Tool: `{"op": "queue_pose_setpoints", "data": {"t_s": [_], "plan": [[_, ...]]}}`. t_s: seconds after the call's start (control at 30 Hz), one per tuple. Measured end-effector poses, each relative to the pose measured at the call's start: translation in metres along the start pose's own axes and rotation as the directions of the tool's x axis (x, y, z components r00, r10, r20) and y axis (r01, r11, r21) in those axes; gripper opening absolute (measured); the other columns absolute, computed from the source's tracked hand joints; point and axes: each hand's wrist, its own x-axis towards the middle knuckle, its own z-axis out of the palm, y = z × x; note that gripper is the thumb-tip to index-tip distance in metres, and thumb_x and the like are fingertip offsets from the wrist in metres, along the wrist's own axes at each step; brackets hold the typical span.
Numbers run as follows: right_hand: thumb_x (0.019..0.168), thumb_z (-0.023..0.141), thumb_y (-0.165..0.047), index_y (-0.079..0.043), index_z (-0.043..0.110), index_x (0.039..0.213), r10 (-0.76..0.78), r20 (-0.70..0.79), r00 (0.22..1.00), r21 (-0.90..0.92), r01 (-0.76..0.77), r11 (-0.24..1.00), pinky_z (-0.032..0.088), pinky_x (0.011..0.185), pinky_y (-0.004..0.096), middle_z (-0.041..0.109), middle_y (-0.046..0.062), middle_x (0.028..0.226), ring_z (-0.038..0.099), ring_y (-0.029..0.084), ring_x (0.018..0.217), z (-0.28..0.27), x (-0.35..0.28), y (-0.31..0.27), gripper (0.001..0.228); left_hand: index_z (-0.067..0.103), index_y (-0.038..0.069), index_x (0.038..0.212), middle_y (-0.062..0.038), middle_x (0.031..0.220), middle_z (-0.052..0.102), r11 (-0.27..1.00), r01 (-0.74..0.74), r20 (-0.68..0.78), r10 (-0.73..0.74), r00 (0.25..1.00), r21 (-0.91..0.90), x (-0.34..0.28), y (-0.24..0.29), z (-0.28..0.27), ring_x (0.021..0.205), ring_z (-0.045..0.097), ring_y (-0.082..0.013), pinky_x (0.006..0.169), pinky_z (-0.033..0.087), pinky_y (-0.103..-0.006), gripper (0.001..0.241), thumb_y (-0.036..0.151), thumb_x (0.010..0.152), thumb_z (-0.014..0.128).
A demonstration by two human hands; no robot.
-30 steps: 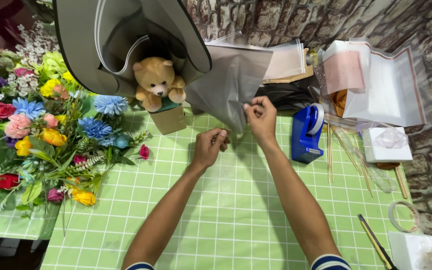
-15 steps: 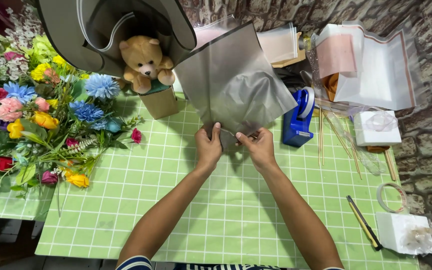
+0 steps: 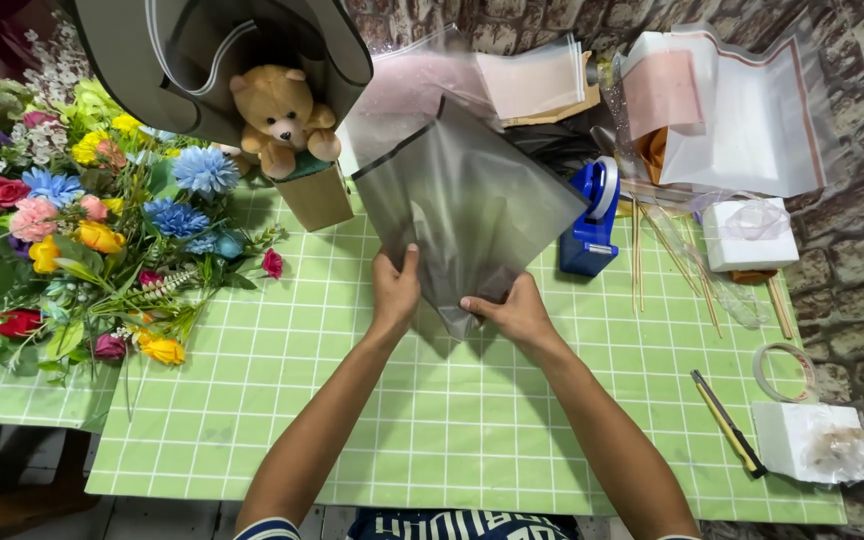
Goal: Folding decorative wrapping paper and arranging a teddy bear inside a cardboard holder to create a gift bouquet.
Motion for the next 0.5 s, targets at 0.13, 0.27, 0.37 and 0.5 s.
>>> {"op": "queue_pose_setpoints", "data": {"t_s": [0.13, 0.27, 0.37, 0.5], "plan": [[0.079, 0.091, -0.014, 0.006, 0.062, 0.106, -0.035, -0.091, 0.995, -0.018, 0.033, 0.999, 0.058, 0.057, 0.031, 0.069, 0.017, 0.078, 0.069, 0.018, 0.062, -0.018, 0.004, 0.005, 0.045, 0.047, -0.009, 0.144, -0.035, 0.138, 0.056, 0.982, -0.121, 0.111, 0.105, 0.988, 0.143, -0.023, 0.030, -0.014, 0.129, 0.053, -0.0439, 0.105, 0.045, -0.0575, 0.043, 0.003, 0.103, 0.041], [0.087, 0.084, -0.013, 0.007, 0.065, 0.106, -0.067, -0.197, 0.978, -0.131, 0.042, 0.990, 0.056, 0.063, 0.039, 0.069, 0.020, 0.089, 0.065, 0.021, 0.078, -0.042, 0.011, 0.023, 0.033, 0.024, -0.002, 0.154, -0.038, 0.140, 0.049, 0.979, -0.052, 0.274, -0.005, 0.962, 0.198, -0.046, 0.051, -0.025, 0.123, 0.055, -0.0565, 0.103, 0.047, -0.0641, 0.059, 0.011, 0.099, 0.043], [0.088, 0.079, -0.009, 0.009, 0.064, 0.113, -0.059, -0.130, 0.990, -0.200, 0.033, 0.979, 0.060, 0.076, 0.046, 0.072, 0.028, 0.102, 0.072, 0.034, 0.094, -0.035, 0.000, 0.002, 0.034, 0.026, 0.013, 0.158, -0.032, 0.146, 0.043, 0.996, 0.065, 0.359, -0.082, 0.930, 0.059, -0.058, 0.058, -0.025, 0.127, 0.053, -0.0532, 0.102, 0.047, -0.0615, 0.065, 0.044, 0.101, 0.034], [0.090, 0.074, -0.006, 0.010, 0.061, 0.118, -0.097, -0.086, 0.992, -0.222, 0.075, 0.972, 0.060, 0.085, 0.054, 0.071, 0.032, 0.111, 0.069, 0.043, 0.108, -0.030, -0.007, -0.003, 0.035, 0.018, 0.019, 0.162, -0.040, 0.133, 0.047, 0.982, -0.072, 0.236, 0.029, 0.971, 0.173, -0.054, 0.062, -0.013, 0.113, 0.061, -0.0576, 0.096, 0.052, -0.0592, 0.063, 0.028, 0.106, 0.045]]}}
